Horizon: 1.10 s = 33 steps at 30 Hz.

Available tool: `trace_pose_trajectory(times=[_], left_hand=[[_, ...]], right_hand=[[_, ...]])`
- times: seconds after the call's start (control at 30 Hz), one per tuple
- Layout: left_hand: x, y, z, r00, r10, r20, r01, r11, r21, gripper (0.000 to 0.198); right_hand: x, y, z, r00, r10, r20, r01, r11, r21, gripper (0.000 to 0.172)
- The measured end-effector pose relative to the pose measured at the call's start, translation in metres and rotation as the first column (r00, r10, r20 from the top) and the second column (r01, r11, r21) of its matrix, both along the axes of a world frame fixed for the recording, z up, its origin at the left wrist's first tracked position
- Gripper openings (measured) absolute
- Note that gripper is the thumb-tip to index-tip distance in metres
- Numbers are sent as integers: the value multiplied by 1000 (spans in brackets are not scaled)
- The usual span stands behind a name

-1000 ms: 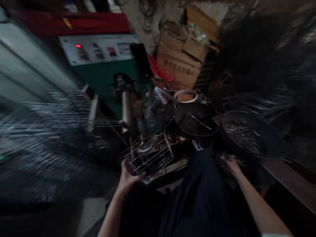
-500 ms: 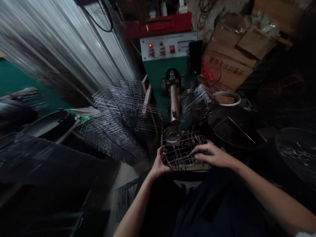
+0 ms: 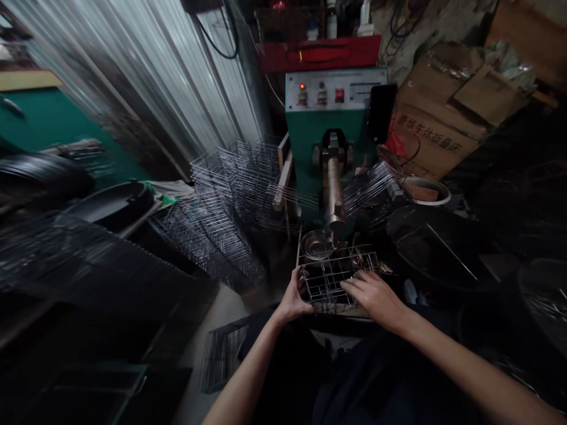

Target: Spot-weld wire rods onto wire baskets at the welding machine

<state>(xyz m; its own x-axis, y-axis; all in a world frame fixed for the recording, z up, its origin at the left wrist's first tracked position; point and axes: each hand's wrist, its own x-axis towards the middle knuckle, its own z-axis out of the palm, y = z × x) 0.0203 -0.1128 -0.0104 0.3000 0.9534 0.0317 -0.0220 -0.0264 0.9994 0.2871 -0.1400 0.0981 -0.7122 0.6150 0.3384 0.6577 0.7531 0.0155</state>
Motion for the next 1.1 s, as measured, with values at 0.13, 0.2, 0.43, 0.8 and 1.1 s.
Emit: trace_pose_trajectory(times=[0.13, 0.2, 0.43, 0.8, 1.1], left_hand=[[2, 7, -3, 1000, 7, 14, -7, 1000, 10, 112], [2, 13, -5, 1000, 6, 18, -7, 1000, 14, 116], [1, 32, -4, 999, 3, 48, -5, 999, 36, 122], [0, 38, 2, 999, 35, 17, -35, 999, -20, 119], [-3, 67, 7, 998, 23, 60, -20, 998, -52, 118]], right_hand=[[3, 9, -2, 1000, 6, -28, -7, 1000, -4, 36], [3, 15, -4, 999, 16, -41, -16, 1000, -1, 34], [1, 31, -6, 997, 14, -81, -13, 1000, 18, 35], [-6, 38, -3, 985, -136, -110, 133, 991, -34, 18], [-12, 66, -7, 940, -253, -229, 253, 967, -28, 19]])
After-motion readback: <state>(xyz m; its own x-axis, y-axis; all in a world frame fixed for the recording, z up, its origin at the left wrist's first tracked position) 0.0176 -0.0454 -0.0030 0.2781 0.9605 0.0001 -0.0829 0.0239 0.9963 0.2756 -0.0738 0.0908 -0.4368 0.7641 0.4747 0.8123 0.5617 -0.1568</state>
